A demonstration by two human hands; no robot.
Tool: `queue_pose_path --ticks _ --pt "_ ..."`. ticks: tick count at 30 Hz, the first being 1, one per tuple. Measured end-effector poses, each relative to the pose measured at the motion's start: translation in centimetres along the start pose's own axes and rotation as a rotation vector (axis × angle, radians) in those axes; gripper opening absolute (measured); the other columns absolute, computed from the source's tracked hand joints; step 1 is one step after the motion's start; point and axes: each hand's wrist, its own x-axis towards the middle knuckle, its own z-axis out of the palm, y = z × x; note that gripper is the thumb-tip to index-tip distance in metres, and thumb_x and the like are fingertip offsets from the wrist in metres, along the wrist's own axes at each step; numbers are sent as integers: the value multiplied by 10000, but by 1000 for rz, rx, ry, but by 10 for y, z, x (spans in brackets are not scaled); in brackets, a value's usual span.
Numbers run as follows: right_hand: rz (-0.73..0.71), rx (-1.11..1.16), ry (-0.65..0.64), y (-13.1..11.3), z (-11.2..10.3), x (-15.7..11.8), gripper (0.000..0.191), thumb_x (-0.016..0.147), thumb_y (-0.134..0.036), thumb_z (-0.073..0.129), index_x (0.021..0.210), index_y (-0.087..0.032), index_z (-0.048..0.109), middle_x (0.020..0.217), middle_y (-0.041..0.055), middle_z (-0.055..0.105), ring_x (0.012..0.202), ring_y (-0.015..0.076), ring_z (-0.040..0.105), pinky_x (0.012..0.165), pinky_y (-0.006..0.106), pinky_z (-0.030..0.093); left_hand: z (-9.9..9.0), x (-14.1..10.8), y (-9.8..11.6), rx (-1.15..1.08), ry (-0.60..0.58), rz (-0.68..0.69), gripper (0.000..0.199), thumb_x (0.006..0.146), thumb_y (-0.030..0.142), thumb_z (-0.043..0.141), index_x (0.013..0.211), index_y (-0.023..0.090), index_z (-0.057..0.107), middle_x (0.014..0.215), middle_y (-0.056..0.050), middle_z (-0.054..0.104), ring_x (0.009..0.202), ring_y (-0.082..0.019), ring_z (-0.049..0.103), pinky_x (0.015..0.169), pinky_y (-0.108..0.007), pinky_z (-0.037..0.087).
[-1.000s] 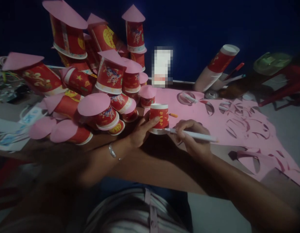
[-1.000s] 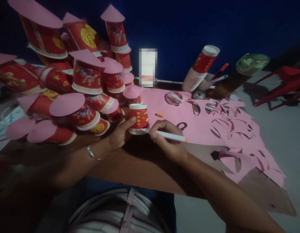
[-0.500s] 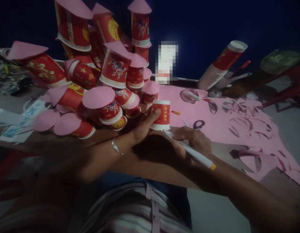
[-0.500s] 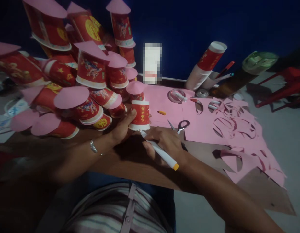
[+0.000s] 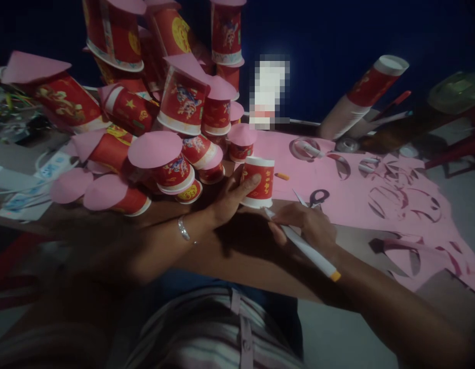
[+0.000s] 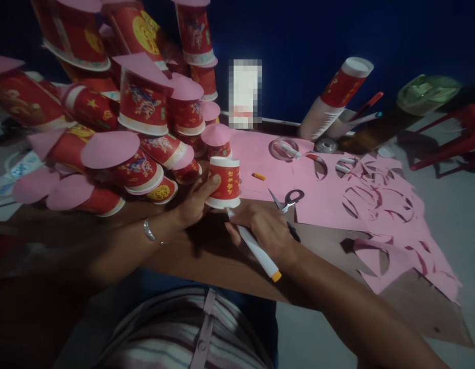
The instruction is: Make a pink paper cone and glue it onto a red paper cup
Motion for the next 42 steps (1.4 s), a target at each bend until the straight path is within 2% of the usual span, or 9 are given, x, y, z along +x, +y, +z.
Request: queue_pose_path --ticks 6,12,18,26,30,42 --pt "-146 -154 56 2 3 -2 113 920 -160 753 955 -239 680 796 -31 796 689 150 769 654 249 589 1 -3 0 3 -26 -22 585 844 592 808 1248 193 668 1205 -131 771 1084 -303 744 988 -466 572" --pt "-195 -144 45 6 3 1 122 927 -139 738 956 -224 656 777 -37 771 689 127 754 663 228 591 2 -3 0 -6 -80 19 489 904 530 778 1267 216 687 1281 -125 762 1182 -295 721 1030 -428 562" --pt "-228 -145 50 11 4 -2 135 901 -129 761 968 -226 696 785 -36 780 681 134 753 643 238 591 3 -3 1 -9 -76 32 502 890 545 786 1252 208 698 1231 -124 779 1162 -301 730 1008 -427 575" --pt "-153 -174 55 5 4 -2 78 942 -174 738 947 -240 697 789 -26 786 684 151 765 652 257 601 3 -3 1 -5 -68 27 526 878 535 802 1275 203 700 1237 -126 772 1175 -303 721 1019 -431 572" --pt "-178 -149 -10 7 1 0 59 962 -179 717 932 -230 714 769 -23 783 660 141 756 620 239 587 4 -3 2 -3 -91 35 487 904 520 781 1274 211 710 1248 -122 773 1161 -291 731 998 -410 580" --pt "-108 -210 -52 10 1 -5 100 971 -276 722 885 -241 758 791 -4 790 677 154 747 666 254 593 4 -2 3 25 -110 64 444 917 522 761 1223 204 712 1211 -116 783 1111 -271 740 930 -373 595"
